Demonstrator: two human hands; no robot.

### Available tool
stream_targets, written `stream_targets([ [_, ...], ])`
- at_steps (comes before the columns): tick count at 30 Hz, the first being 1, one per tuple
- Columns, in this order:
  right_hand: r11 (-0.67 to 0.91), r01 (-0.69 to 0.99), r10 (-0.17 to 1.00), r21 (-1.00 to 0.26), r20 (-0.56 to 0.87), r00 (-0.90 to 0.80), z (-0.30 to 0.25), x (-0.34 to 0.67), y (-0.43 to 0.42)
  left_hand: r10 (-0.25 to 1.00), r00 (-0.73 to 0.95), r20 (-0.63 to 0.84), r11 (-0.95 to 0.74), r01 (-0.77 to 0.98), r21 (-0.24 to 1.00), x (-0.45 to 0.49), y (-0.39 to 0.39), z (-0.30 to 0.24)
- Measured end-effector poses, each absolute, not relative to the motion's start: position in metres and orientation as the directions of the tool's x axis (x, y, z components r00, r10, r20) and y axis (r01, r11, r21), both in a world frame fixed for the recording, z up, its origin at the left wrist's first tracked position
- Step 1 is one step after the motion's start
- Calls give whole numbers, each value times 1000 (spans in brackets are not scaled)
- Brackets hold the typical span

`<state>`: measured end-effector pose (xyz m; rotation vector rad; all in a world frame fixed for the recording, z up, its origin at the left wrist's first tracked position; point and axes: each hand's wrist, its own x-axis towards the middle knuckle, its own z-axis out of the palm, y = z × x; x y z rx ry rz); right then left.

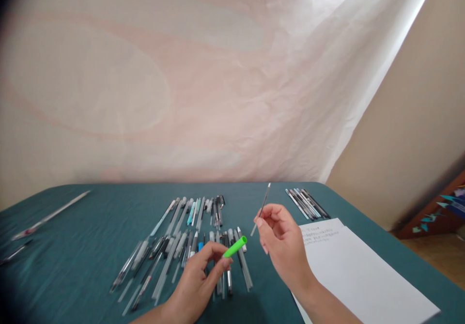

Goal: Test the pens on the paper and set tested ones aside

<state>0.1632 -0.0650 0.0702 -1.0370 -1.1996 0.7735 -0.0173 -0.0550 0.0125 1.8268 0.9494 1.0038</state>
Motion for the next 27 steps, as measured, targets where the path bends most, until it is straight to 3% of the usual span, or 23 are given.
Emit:
stream_targets([
  [16, 232, 212, 970, -949, 242, 23, 71, 155, -70, 880, 383, 280, -363, 162, 918, -17, -52, 15],
  [21, 258, 194, 954, -946, 282, 106, 62, 176, -52, 890, 358, 282, -350, 141, 926, -16, -50, 13],
  [27, 176, 566, 983, -805, 178, -52, 16, 197, -20, 909, 315, 274, -319, 102, 942, -15, -47, 10],
])
